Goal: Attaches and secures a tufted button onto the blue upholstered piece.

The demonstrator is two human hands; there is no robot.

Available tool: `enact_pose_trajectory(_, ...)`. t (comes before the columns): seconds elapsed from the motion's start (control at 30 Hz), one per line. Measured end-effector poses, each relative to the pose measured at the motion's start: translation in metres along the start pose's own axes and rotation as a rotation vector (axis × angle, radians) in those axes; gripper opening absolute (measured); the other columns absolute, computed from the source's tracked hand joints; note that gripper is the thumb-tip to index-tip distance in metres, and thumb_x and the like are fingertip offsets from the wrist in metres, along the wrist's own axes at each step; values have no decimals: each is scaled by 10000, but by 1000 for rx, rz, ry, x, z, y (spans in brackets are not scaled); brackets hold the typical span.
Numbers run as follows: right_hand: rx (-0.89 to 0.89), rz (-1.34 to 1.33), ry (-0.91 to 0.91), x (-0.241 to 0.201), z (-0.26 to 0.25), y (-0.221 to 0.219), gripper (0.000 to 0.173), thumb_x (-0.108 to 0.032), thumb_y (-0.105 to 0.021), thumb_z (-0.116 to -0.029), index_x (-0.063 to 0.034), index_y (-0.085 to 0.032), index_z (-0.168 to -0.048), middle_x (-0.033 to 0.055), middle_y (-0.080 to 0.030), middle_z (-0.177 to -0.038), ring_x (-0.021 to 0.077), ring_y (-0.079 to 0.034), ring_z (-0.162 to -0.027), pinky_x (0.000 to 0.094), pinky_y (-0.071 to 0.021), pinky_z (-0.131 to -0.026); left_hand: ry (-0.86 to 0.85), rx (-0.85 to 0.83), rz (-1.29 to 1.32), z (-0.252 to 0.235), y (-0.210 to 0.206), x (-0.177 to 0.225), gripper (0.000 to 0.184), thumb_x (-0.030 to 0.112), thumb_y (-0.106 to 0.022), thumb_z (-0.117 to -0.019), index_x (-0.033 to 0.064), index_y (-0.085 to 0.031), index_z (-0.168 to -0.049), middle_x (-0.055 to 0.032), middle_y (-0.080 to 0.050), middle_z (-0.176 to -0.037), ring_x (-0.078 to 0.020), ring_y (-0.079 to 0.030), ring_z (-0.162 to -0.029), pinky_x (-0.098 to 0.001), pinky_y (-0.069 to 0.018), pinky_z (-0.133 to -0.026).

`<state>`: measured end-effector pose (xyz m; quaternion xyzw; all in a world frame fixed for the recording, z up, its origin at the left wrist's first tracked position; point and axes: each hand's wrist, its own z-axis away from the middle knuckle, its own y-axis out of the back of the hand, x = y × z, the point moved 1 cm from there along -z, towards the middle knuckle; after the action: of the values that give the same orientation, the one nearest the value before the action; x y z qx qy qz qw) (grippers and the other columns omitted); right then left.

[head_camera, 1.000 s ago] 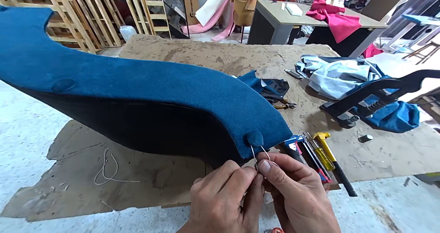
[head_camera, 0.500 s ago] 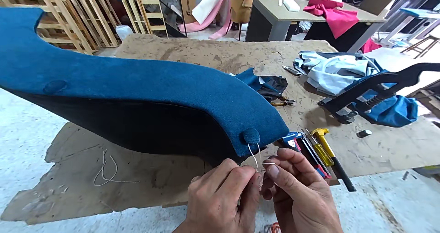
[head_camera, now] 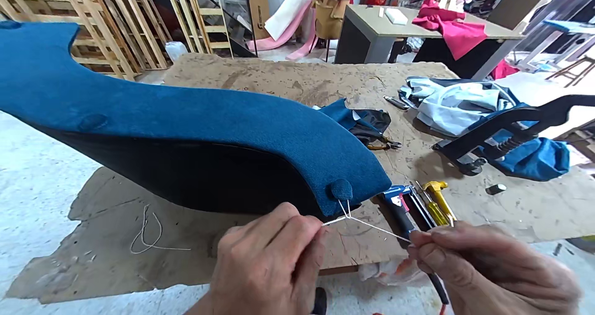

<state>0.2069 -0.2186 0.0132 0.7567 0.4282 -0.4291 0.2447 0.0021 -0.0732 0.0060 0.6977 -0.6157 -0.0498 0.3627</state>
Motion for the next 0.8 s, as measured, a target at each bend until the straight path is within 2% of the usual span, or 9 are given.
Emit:
enact_pose_trajectory(0.2, 63, 327, 25, 14, -2, 16, 152, -144, -746, -939, -149, -755, -1091, -21, -773, -937, 93, -735, -786, 242, -639, -709, 79, -42, -60, 0, 14, -28, 243, 311, -562, -1002, 174, -721, -880, 109, -564, -741, 62, -467, -600, -125, -361, -490)
enact_pose_trajectory(0.3, 55, 719, 154, 24, -6, 25, 242, -219, -683, -986, -113, -752, -1192, 4, -758, -901, 63, -717, -751, 222, -626, -653, 87, -50, -93, -3, 14, -36, 238, 304, -561, -989, 179, -728, -874, 127, -548, -741, 68, -464, -603, -125, -365, -485)
enact_pose_trajectory(0.37, -41, 1040, 184, 15, -8, 22, 242, -242, -610, -1010, -129, -798, -1111, 30, -688, -805, 92, -629, -679, 273, -516, -582, 99, -66, -30, -7, 17, -41, 236, 316, -546, -999, 195, -722, -898, 134, -560, -780, 59, -498, -639, -132, -400, -507)
enact_pose_trajectory(0.43, -196, 1105, 136, 10, -11, 23, 249, -265, -584, -1008, -169, -812, -1033, 34, -666, -787, 136, -623, -674, 329, -502, -568, 153, -148, 251, -10, 23, -46, 228, 357, -517, -1039, 224, -668, -930, 113, -605, -955, 22, -569, -743, -145, -492, -585)
enact_pose_trajectory(0.5, -321, 739, 38, 23, -14, 34, 235, -323, -572, -1029, -193, -764, -988, -13, -679, -987, 52, -638, -805, 225, -549, -652, 226, -261, 704, -15, 26, -53, 294, 411, -507, -1066, 213, -653, -905, 55, -628, -1182, -21, -617, -791, -169, -546, -621)
enact_pose_trajectory(0.53, -358, 409, -28, 35, -15, 37, 245, -346, -549, -1044, -189, -715, -955, -10, -662, -1135, 38, -644, -883, 198, -564, -691, 246, -299, 969, -18, 23, -56, 325, 406, -501, -1075, 180, -659, -902, 14, -660, -1210, -37, -644, -754, -173, -559, -594)
enact_pose_trajectory(0.6, -241, -282, -138, 54, -15, 24, 300, -403, -561, -987, -206, -712, -821, 21, -687, -1216, 65, -658, -852, 205, -514, -608, 277, -362, 1459, -23, 11, -59, 344, 349, -474, -1089, 114, -681, -946, -84, -698, -1224, -91, -697, -735, -201, -581, -582)
enact_pose_trajectory(0.7, -27, -872, -180, 58, -19, -12, 318, -411, -593, -944, -148, -756, -869, 70, -740, -1112, 96, -672, -746, 208, -483, -534, 341, -378, 1691, -24, -3, -60, 337, 357, -464, -1093, 94, -655, -1004, -98, -713, -1013, -116, -702, -709, -214, -587, -584)
enact_pose_trajectory(0.8, -30, -1084, -206, 51, -28, -23, 259, -280, -577, -1002, -63, -698, -928, 69, -694, -832, 142, -692, -673, 255, -564, -557, 386, -311, 1500, -23, -9, -60, 324, 385, -496, -1078, 124, -639, -951, -4, -604, -812, -52, -605, -634, -168, -527, -542)
